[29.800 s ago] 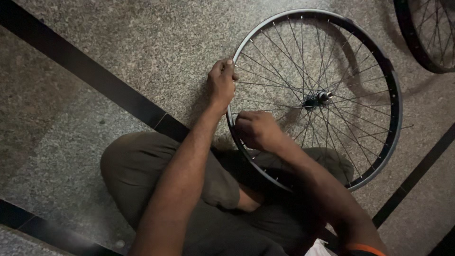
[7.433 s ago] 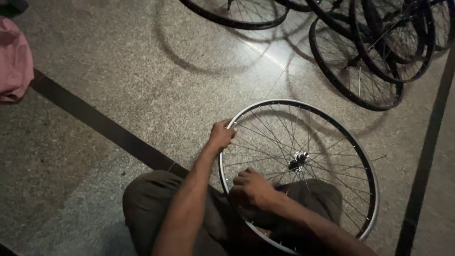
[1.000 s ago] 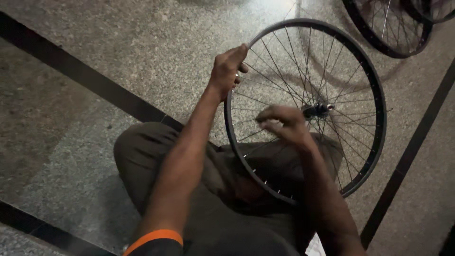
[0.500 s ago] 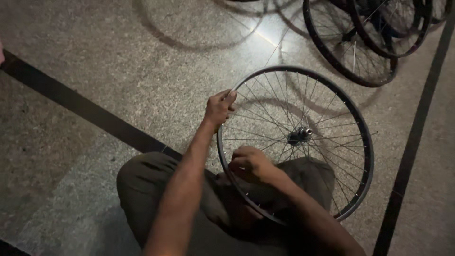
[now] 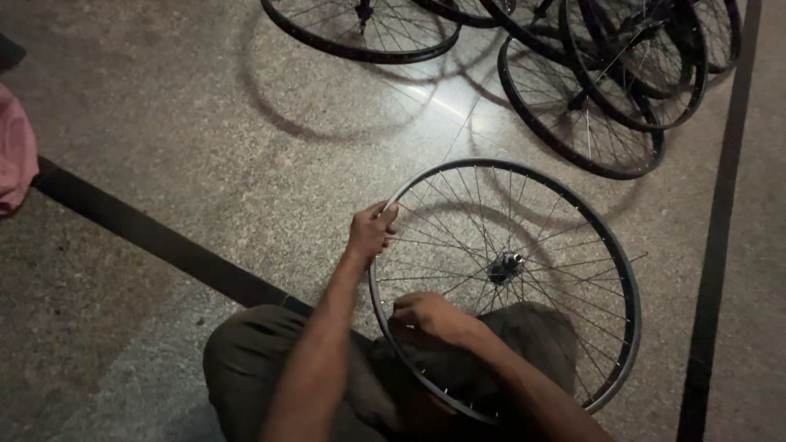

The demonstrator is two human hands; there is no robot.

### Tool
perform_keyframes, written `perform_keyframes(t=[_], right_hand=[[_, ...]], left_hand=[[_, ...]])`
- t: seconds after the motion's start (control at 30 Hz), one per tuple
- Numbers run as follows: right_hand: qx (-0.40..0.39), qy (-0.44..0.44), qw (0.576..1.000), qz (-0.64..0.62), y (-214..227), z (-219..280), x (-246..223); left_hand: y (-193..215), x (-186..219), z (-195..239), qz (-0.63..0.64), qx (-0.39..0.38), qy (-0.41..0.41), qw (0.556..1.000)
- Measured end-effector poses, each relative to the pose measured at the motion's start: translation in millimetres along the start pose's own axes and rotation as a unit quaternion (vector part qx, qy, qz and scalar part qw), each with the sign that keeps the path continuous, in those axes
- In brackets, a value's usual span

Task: The person sits on the floor and inserts bicycle spokes into the hub of a wheel rim. They manipulate the spokes by hand, threading them through the rim holes and into the hub to assemble the wheel structure.

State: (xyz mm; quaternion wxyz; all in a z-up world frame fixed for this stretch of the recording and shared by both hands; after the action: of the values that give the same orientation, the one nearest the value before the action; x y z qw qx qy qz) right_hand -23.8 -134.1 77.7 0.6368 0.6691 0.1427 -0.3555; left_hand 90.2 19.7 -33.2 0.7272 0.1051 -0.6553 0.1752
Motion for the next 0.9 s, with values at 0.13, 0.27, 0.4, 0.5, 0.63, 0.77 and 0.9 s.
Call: perform_keyframes(t=[0.13,0.27,0.4,0.5,0.63,0.77,0.9], right_hand=[[0.056,-0.053,0.996,0.039,1.0,-3.1,0.9],[0.057,-0.077,0.995,-0.008,9.1,-8.3,-5.3],[0.138,-0.058,0.986,-0.074,36.6,-7.4,-9.3],[0.190,-0.056,0.980,-0.009,42.9,-8.1,-13.1],[0.176,-0.082,0.977,0.083,25.8,-19.1,-6.7],[0.110,-0.077,0.987,0.088,8.1,-19.2,5.5],[0.132,-0.070,0.988,0.051,11.4,-15.1,7.8]], left_hand=[[0.7,3.6,1.8,0.026,-0.003,-0.004,1.000],[-1.3,8.7,3.9,0.026,-0.007,0.010,1.000],[-2.5,9.5,5.8,0.009,-0.023,0.007,1.000],[-6.4,11.0,7.4,0.003,-0.038,-0.011,0.999],[-6.9,-0.8,10.7,0.068,-0.034,0.010,0.997],[-3.8,-12.8,10.8,0.102,-0.005,0.025,0.995],[0.8,-2.2,22.7,0.017,0.010,-0.020,1.000]])
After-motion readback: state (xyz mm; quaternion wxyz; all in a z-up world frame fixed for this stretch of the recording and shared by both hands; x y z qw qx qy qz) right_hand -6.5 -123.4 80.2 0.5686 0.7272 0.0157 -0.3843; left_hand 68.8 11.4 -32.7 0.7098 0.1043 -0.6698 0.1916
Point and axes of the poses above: each hand's wrist, its own z-axis away from the middle knuckle, its own y-axis out of the back of the hand, x = y × z, the point moved 9 cm from there along -z, towards the middle knuckle, and after that the axes turned 14 degrees about -y, right-handed, at the moved point
